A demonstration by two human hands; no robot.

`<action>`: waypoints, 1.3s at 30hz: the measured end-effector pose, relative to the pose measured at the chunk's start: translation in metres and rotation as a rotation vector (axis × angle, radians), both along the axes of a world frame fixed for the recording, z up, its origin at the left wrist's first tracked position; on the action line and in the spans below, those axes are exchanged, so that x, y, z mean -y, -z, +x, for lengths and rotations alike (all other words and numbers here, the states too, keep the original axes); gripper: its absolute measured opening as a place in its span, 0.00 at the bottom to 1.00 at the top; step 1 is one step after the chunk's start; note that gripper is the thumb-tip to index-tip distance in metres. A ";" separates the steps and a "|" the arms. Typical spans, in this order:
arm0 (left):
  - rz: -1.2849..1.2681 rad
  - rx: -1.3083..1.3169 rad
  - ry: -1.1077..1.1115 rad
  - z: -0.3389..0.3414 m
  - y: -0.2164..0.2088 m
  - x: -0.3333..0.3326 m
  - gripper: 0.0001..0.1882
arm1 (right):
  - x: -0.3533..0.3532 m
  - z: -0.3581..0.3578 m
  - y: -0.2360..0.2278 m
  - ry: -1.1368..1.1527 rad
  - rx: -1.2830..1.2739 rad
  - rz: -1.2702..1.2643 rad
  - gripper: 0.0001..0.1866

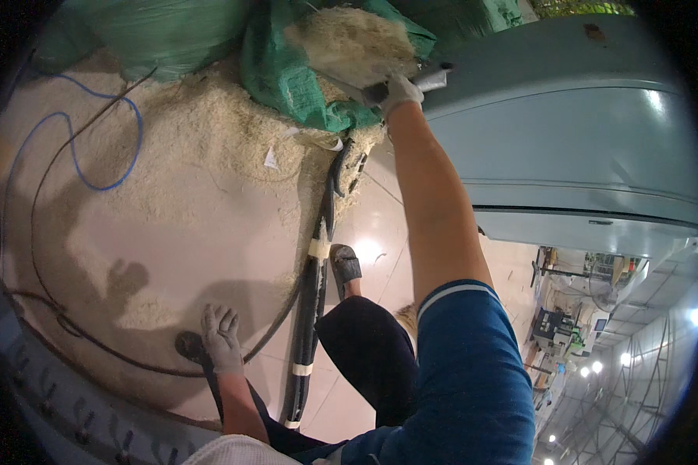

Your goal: The person removes a finished wooden panel from a machine and stacks it. Then, using a broom and dustpan, the person sweeps sawdust from the floor and collects it into a green sack.

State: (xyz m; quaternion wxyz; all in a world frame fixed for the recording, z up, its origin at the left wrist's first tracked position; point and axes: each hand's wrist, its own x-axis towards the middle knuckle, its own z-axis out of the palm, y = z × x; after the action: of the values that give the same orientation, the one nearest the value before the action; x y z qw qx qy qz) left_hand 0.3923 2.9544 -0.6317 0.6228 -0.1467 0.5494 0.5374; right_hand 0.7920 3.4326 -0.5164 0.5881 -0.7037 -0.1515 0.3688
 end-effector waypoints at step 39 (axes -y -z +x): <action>-0.156 -0.131 -0.570 -0.198 0.030 0.083 0.19 | 0.304 -0.459 0.227 -0.704 -0.134 -0.651 0.20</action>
State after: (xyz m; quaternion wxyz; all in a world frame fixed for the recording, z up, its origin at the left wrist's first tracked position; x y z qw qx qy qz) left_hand 0.1941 2.8710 -0.6618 0.3969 -0.3073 0.5649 0.6549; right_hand 0.3331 3.1285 -0.7431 0.1853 -0.7319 -0.2187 0.6182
